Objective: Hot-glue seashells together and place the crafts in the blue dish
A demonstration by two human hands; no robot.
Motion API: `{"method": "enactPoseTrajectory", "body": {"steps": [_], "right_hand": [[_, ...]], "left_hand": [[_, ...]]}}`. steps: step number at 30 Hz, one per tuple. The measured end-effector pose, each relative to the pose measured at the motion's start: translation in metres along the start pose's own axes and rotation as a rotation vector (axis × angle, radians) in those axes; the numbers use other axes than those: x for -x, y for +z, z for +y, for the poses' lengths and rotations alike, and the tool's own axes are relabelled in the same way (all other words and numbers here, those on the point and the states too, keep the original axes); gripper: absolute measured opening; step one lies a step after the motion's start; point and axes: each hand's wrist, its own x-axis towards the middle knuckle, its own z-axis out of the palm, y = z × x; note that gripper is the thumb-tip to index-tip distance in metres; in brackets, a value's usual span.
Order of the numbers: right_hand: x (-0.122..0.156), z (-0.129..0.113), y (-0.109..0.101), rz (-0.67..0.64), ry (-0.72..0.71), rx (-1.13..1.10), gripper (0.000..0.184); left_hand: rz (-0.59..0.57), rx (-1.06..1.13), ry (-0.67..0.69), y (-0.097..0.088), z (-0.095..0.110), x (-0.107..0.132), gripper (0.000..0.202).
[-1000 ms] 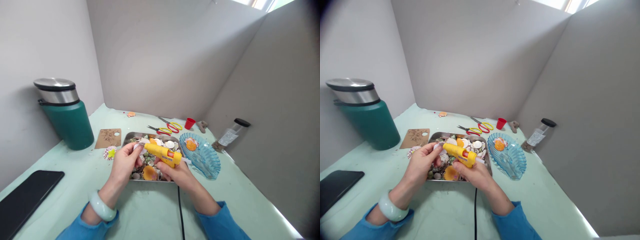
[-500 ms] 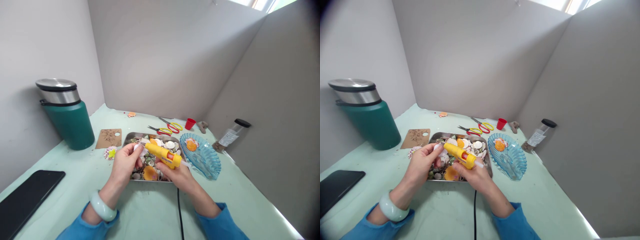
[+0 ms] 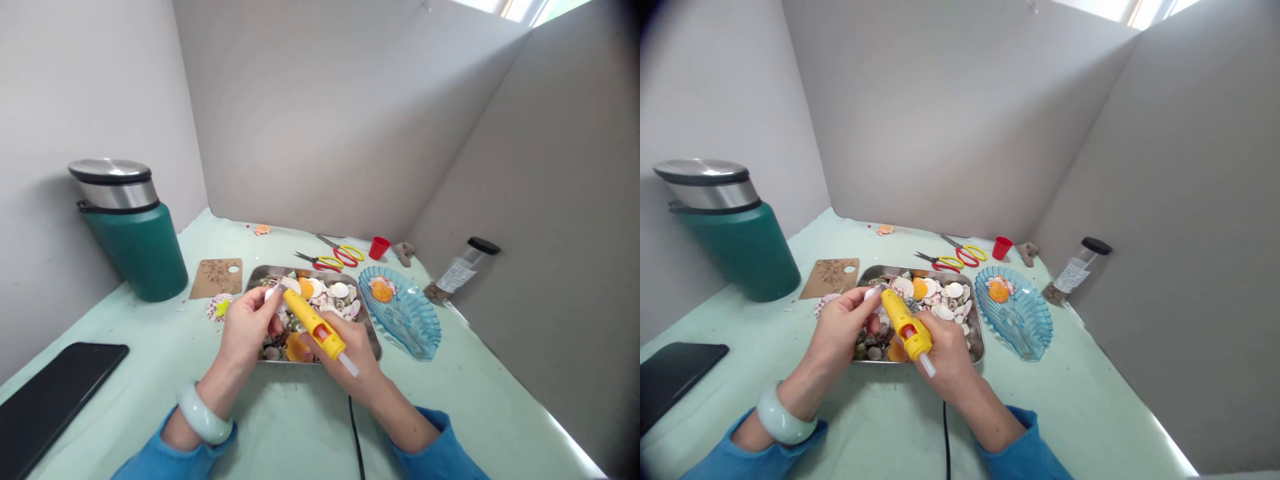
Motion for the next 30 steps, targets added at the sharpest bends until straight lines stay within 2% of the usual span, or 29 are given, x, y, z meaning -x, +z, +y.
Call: {"method": "enactPoseTrajectory", "body": {"steps": [9, 23, 30], "right_hand": [[0.0, 0.0001, 0.0039, 0.019, -0.101, 0.062, 0.011], [0.0011, 0.0002, 0.0026, 0.012, -0.092, 0.111, 0.013], [0.0013, 0.0001, 0.0028, 0.014, -0.099, 0.114, 0.014]], "left_hand": [[0.024, -0.004, 0.004, -0.0007, 0.0004, -0.0003, 0.032], [0.071, 0.016, 0.005, 0.0006, 0.004, 0.0012, 0.029], [0.05, 0.03, 0.006, -0.0022, 0.0013, 0.0007, 0.029]]}}
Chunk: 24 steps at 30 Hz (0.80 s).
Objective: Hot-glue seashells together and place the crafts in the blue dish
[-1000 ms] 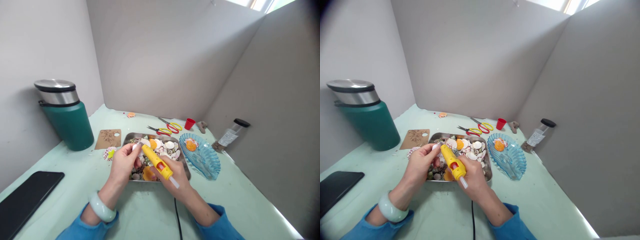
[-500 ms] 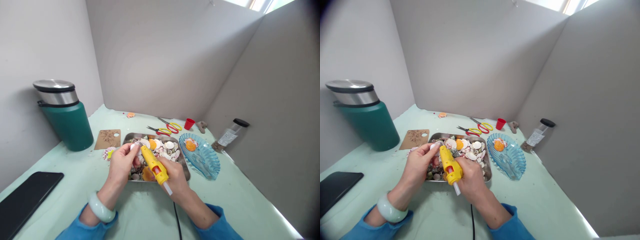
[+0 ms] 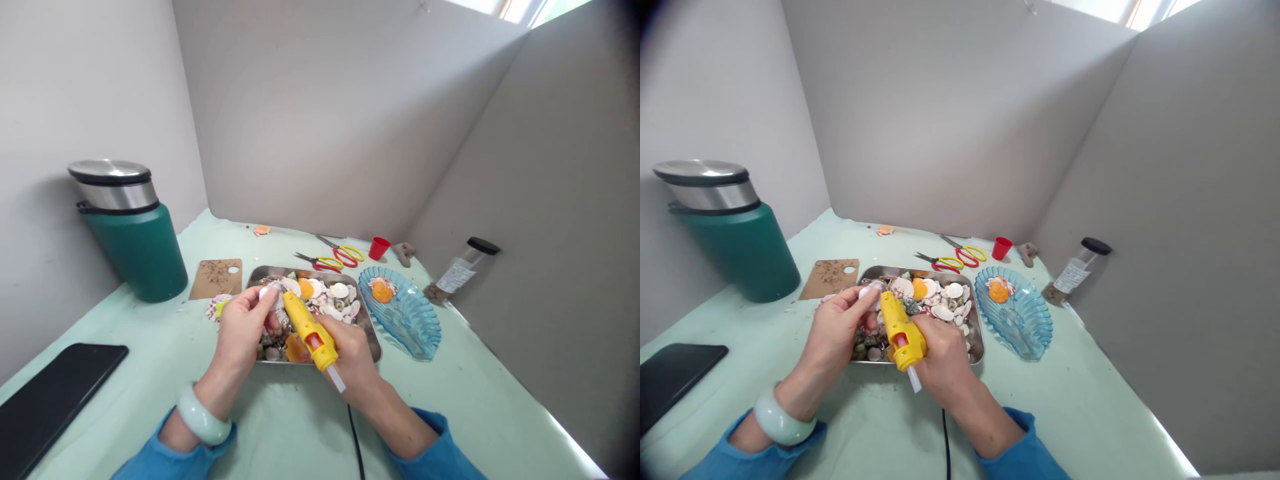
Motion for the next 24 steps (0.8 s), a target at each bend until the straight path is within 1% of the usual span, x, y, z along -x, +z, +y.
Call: {"method": "enactPoseTrajectory", "body": {"steps": [7, 11, 13, 19, 24], "right_hand": [[0.0006, 0.002, 0.0003, 0.033, 0.0, -0.013, 0.011], [0.0001, 0.0013, -0.001, 0.04, 0.114, -0.05, 0.014], [-0.0005, 0.0004, -0.002, 0.03, 0.14, -0.067, 0.016], [-0.0006, -0.0004, -0.0018, 0.008, 0.109, -0.118, 0.014], [0.0012, 0.003, 0.0004, 0.009, 0.092, -0.092, 0.005]], "left_hand": [[-0.021, 0.027, -0.003, 0.0006, -0.0006, -0.0002, 0.029], [-0.005, 0.029, 0.004, 0.0026, 0.0016, 0.0002, 0.028], [-0.006, 0.023, 0.006, 0.0032, 0.0024, 0.0006, 0.028], [-0.017, 0.014, 0.007, 0.003, 0.0022, 0.0005, 0.03], [-0.034, 0.009, -0.001, 0.0024, 0.0011, -0.0001, 0.029]]}}
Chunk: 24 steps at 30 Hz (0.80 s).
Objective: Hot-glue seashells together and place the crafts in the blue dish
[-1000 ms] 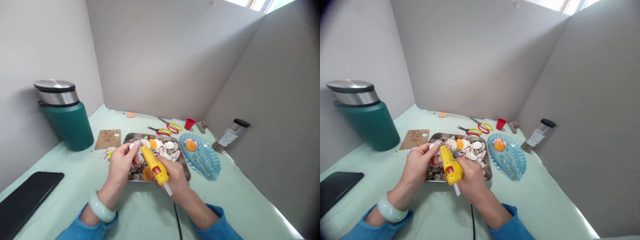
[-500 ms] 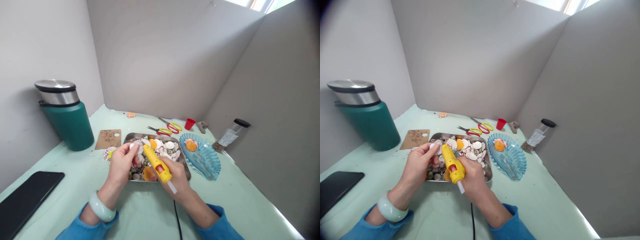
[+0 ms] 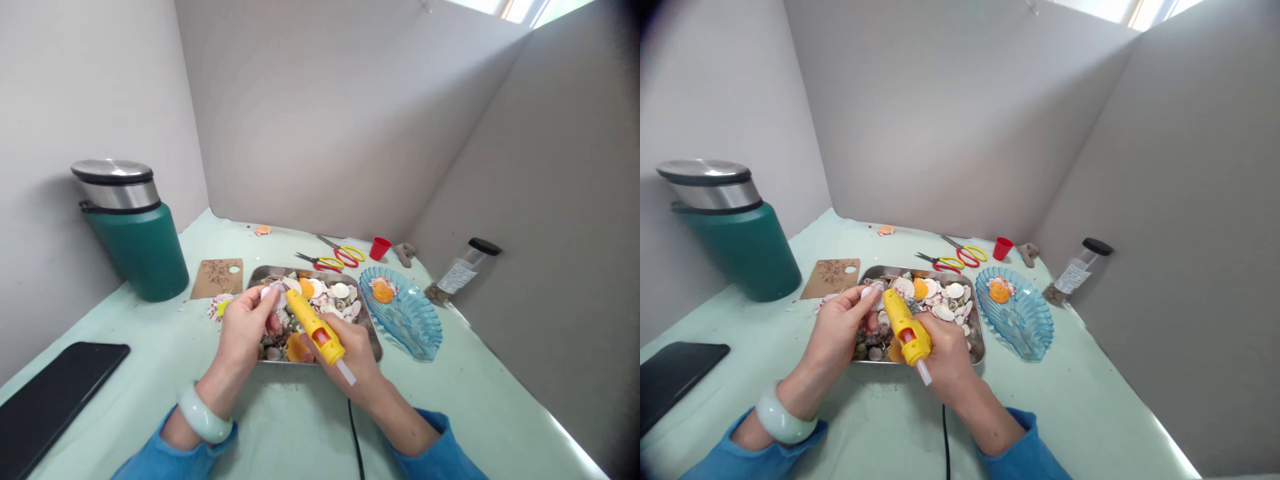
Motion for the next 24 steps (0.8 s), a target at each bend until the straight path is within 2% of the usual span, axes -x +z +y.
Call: {"method": "enactPoseTrajectory", "body": {"steps": [8, 13, 24], "right_hand": [[0.0009, 0.0022, 0.0003, -0.013, 0.001, -0.009, 0.003], [-0.0015, -0.0024, -0.0019, -0.043, 0.041, -0.035, 0.015], [-0.0009, -0.002, -0.0026, -0.041, 0.084, -0.068, 0.022]], "left_hand": [[-0.041, 0.007, -0.013, -0.0007, 0.0001, 0.0007, 0.03], [-0.057, -0.002, -0.012, -0.0019, -0.0032, -0.0003, 0.031], [-0.078, -0.009, -0.014, -0.0011, -0.0001, 0.0007, 0.029]]}}
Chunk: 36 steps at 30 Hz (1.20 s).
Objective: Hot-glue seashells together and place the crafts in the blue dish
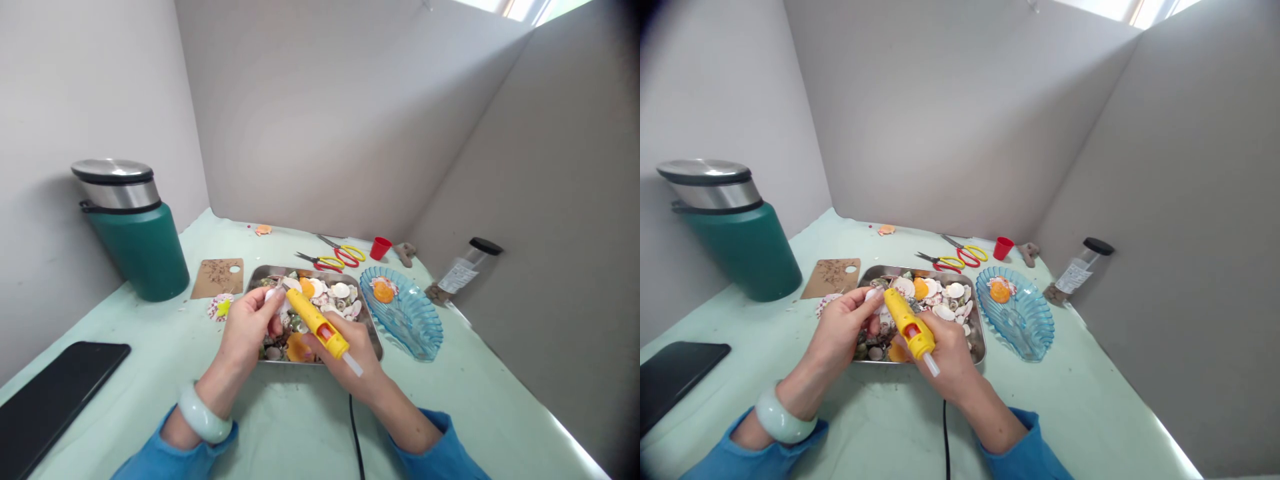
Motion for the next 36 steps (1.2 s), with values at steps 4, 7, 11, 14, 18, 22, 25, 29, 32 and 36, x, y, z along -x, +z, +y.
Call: {"method": "enactPoseTrajectory", "body": {"steps": [4, 7, 11, 14, 18, 22, 25, 29, 32, 36], "right_hand": [[-0.0001, 0.0017, -0.0008, -0.008, -0.01, -0.001, 0.022], [0.0, 0.0032, -0.0004, 0.006, -0.026, 0.002, 0.021], [0.0001, 0.0037, 0.0005, 0.001, -0.021, 0.005, 0.019], [0.0, 0.0038, 0.0008, 0.003, -0.008, 0.004, 0.019], [0.0002, 0.0037, 0.0006, -0.001, -0.002, -0.012, 0.022], [-0.0011, 0.0021, -0.0005, -0.037, 0.023, -0.044, 0.022], [-0.0025, 0.0021, -0.0012, -0.058, 0.07, -0.077, 0.023], [-0.0026, 0.0047, -0.0012, -0.073, 0.157, -0.168, 0.023], [-0.0029, 0.0058, -0.0017, -0.092, 0.235, -0.248, 0.021], [-0.0056, 0.005, -0.0043, -0.132, 0.288, -0.324, 0.018]], "left_hand": [[0.012, 0.012, 0.001, -0.0011, -0.0011, -0.0005, 0.029], [0.02, 0.021, 0.005, -0.0009, -0.002, -0.0014, 0.029], [0.022, 0.03, 0.002, -0.0002, -0.0022, -0.0016, 0.029], [0.02, 0.028, 0.003, 0.0002, -0.0017, -0.0012, 0.03], [0.017, 0.016, 0.008, 0.0007, -0.0017, -0.0009, 0.03], [0.017, -0.015, 0.025, -0.0001, -0.0044, -0.0019, 0.028], [0.02, -0.058, 0.042, -0.0015, -0.0073, -0.0033, 0.028], [0.024, -0.07, 0.046, -0.002, -0.0078, -0.0035, 0.028], [0.031, -0.055, 0.047, -0.0013, -0.0056, -0.0026, 0.027], [0.019, -0.067, 0.053, -0.001, -0.0047, -0.0022, 0.026]]}}
